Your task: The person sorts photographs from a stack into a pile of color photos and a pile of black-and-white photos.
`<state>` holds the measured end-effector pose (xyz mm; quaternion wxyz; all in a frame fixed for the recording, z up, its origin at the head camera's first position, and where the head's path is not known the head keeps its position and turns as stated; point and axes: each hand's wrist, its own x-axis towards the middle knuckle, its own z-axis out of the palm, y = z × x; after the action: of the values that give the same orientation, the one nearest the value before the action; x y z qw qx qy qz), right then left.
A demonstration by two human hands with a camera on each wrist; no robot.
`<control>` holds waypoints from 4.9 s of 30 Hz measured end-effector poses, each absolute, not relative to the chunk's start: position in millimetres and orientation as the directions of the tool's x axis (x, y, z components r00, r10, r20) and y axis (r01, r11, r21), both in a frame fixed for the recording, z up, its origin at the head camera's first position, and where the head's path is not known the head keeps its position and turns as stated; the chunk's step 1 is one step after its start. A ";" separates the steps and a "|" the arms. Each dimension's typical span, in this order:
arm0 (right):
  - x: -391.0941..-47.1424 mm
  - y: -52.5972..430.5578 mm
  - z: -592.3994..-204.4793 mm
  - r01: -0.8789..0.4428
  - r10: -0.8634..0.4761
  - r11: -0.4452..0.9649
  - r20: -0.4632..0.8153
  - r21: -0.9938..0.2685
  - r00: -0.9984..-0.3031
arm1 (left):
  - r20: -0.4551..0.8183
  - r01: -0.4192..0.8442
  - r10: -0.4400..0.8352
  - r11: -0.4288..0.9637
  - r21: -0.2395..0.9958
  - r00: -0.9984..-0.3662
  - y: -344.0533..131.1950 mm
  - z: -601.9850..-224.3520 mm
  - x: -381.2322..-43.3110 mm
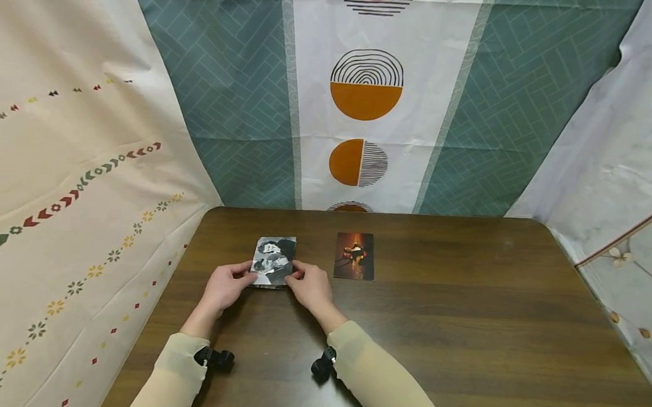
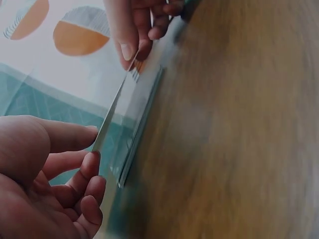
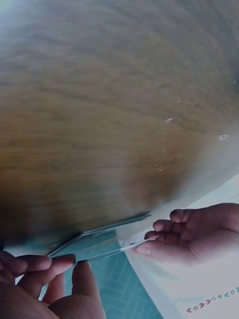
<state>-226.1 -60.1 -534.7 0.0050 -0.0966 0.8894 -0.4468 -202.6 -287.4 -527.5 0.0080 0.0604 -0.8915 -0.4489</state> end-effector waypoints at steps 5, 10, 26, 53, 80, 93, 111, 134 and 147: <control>-231.8 -39.8 -533.3 -0.180 -0.175 0.561 0.097 -0.808 -0.980 | -0.002 -0.059 -0.098 0.585 0.809 -0.995 -268.9 -521.5 -207.5; -236.0 -13.6 -529.0 -0.206 -0.181 0.554 0.124 -0.806 -0.976 | 0.041 -0.008 -0.072 0.575 0.818 -0.997 -245.4 -517.1 -213.7; -241.8 81.3 -526.6 -0.173 -0.104 0.580 0.138 -0.796 -0.985 | 0.142 0.128 0.017 0.543 0.830 -0.990 -145.5 -519.3 -228.1; -244.2 224.4 -533.7 -0.012 0.015 0.686 0.030 -0.727 -0.999 | 0.039 0.133 0.140 0.757 0.639 -0.989 8.7 -524.1 -250.2; -253.5 238.1 -541.4 -0.028 -0.002 0.782 0.042 -0.622 -0.999 | 0.007 0.126 0.137 0.889 0.441 -0.991 37.2 -532.8 -254.4; -251.3 240.6 -536.9 -0.027 -0.019 0.787 0.019 -0.616 -1.000 | -0.016 0.128 0.152 0.883 0.451 -0.988 38.2 -529.8 -254.0; -250.1 244.0 -533.1 0.009 -0.005 0.768 -0.021 -0.641 -1.000 | -0.031 0.134 0.165 0.886 0.443 -0.986 38.7 -529.5 -253.6; -249.7 250.2 -530.0 0.072 0.012 0.682 -0.087 -0.728 -0.996 | 0.064 0.262 0.290 0.724 0.638 -0.955 6.0 -526.4 -251.2; -245.5 245.4 -527.0 0.080 0.036 0.644 -0.073 -0.761 -0.997 | 0.044 0.220 0.268 0.677 0.702 -0.963 -31.9 -529.5 -248.8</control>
<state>-245.5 245.4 -527.0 0.0257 0.0320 0.9063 -0.4207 -248.8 -31.9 -529.5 -0.0313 -0.1333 -0.9151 -0.3792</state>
